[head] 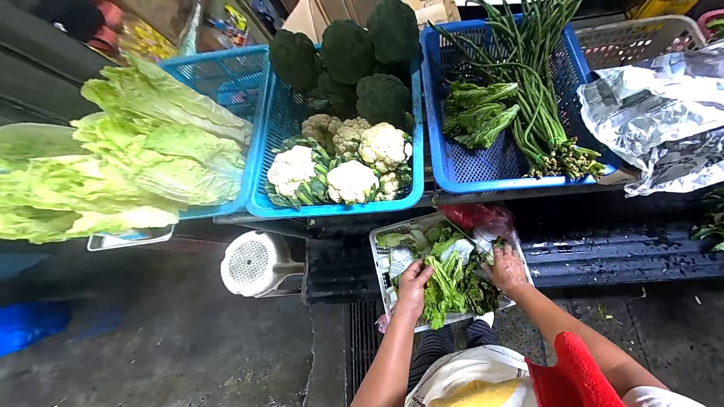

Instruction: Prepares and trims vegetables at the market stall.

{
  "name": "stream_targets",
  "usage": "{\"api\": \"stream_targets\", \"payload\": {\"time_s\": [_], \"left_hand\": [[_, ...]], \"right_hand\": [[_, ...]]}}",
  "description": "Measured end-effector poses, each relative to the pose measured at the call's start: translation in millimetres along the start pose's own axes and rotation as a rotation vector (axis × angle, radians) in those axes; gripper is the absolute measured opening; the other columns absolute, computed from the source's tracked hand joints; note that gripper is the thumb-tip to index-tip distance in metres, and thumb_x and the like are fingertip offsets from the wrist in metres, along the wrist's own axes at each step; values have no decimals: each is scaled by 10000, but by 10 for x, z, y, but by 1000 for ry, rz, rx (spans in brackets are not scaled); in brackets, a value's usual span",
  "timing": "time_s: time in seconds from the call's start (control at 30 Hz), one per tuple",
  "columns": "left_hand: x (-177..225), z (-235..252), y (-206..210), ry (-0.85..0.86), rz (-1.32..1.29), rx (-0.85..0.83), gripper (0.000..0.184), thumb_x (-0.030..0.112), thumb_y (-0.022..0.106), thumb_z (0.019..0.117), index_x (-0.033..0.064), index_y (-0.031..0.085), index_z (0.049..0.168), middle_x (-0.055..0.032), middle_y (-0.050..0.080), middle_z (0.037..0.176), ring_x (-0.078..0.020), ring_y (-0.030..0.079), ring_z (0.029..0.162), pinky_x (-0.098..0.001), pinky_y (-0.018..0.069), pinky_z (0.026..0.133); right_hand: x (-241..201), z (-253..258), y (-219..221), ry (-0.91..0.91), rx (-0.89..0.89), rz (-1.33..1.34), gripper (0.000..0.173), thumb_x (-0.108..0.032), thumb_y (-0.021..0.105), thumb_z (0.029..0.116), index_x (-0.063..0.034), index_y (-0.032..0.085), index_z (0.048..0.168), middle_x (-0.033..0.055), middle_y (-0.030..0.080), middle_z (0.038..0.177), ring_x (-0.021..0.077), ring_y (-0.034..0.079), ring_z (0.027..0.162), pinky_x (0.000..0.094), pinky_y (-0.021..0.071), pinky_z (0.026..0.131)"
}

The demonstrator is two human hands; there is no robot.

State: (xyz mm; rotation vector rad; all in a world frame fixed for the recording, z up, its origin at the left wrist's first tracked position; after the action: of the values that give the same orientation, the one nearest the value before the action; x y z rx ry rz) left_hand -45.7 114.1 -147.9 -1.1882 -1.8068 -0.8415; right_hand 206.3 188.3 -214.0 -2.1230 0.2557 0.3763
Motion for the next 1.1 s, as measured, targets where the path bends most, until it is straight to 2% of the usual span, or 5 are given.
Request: {"api": "stream_targets", "payload": {"time_s": [0.27,0.67,0.77,0.9,1.1], "left_hand": [[37,-49,197,-40,209,-48,318,-16,778,821,-29,614,1093,-96,679,952,-139,667,849,-300,578,772],[-81,61,-142,-156,47,57,291,7,699,915,-26,580,1178,-141,664,1053,-205,670,932,-391,589,807],[-99,76,-339,-183,-69,184,280,42,632,983,-1,566,1252,-146,662,1097,-226,673,937,-422,587,769],[-28,77,-410,-170,-70,216,149,50,631,989,4,640,1130,-118,687,1019,-193,678,892,-375,583,737],[421,7,128,-5,-67,28,231,-7,665,926,-29,582,1141,-92,679,958,-144,669,876,-307,577,790]], "right_hand": [[-1251,-234,-255,-421,-261,660,323,-310,670,980,-5,669,1087,119,681,975,213,657,915,431,535,885],[-1327,-173,-322,-497,-407,592,246,-254,537,1053,-18,603,1059,65,567,865,138,550,774,337,476,755],[-1177,-101,-384,-422,-323,511,234,-244,590,1014,-19,620,1071,96,613,905,184,598,829,387,503,792],[-1088,-51,-364,-301,-301,179,542,-253,679,964,-49,497,1432,164,624,1344,328,644,1188,544,497,1042],[-1625,-390,-534,-472,-379,423,588,-325,716,953,-18,504,1408,191,658,1257,306,652,1160,510,501,1043]]}}
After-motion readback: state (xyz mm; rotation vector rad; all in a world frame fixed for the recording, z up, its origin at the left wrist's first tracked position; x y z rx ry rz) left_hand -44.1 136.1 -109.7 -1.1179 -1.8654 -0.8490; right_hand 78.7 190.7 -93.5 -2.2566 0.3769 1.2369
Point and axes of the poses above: each hand's wrist, its own z-axis towards the middle knuckle, its own y-axis out of the palm, x = y × z, the point moved 8 cm from there along z, towards the middle knuckle
